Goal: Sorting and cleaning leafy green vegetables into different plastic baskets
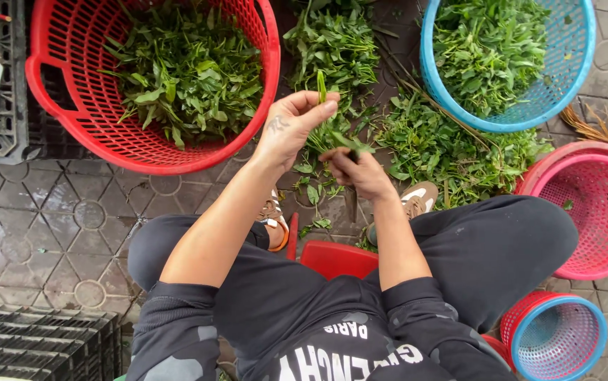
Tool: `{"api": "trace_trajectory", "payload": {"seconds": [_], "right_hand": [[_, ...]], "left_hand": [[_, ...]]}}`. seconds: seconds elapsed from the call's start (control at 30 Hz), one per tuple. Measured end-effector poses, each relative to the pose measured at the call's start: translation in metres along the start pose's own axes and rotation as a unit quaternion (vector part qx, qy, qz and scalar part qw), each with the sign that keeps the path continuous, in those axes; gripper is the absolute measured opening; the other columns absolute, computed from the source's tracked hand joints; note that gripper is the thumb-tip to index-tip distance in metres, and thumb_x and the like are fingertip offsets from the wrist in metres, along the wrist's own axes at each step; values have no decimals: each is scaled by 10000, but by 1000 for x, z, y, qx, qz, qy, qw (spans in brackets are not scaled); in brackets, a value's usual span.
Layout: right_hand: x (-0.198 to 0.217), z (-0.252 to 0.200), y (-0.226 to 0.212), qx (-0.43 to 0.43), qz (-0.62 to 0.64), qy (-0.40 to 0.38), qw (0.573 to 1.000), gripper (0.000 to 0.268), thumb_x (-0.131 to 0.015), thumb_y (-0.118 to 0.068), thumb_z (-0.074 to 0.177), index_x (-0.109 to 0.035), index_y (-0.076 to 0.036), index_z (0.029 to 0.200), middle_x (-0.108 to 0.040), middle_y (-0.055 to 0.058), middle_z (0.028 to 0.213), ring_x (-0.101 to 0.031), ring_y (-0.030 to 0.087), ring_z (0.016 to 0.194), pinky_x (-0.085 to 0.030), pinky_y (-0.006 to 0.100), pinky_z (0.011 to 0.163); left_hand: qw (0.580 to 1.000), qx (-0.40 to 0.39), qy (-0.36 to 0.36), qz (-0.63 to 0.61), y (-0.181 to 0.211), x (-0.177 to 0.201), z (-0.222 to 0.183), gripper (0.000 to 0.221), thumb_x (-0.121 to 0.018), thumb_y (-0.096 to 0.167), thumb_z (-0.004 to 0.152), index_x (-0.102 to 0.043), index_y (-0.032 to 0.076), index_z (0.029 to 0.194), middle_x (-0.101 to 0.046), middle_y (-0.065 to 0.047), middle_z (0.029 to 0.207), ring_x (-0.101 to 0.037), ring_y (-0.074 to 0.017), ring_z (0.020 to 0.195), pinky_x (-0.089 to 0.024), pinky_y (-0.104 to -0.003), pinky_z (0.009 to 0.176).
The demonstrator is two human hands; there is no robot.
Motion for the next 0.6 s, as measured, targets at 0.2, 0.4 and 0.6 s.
{"api": "trace_trajectory", "payload": {"seconds": [0.2,0.4,0.6], "right_hand": [[62,9,-7,38,189,333,923,338,-674,-410,957,-716,-165,1186,-593,-45,831,-322,35,484,-292,202,451],[66,0,28,-257,-104,473,837,359,-505,-227,980,-659,-6,1218,-691,82,1153,-367,31,522,-323,168,460],[99,52,133,-286,-129,411,856,291,-678,-197,993,-633,-77,1255,-733,52,1017,-359,83,469,-323,260,440]], "left_hand": [[993,-104,35,47,72,41,0,131,-763,129,942,-779,72,1059,-792,-52,1015,-710,-103,842,-606,-243,677],[755,-314,213,535,126,129,-26,796,-932,294,1136,-352,5,1598,-339,-242,1643,-338,-405,1579,-312,-516,1341],[778,-357,33,516,137,85,-39,420,-748,136,1079,-580,-107,1377,-613,-280,1350,-625,-393,1217,-564,-464,1009]]}}
Point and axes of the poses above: each hand's wrist, its own z-axis towards the middle knuckle, its own x-axis out of the back of the hand, y = z × x, the point moved 1 cm from there along z, towards the middle knuckle
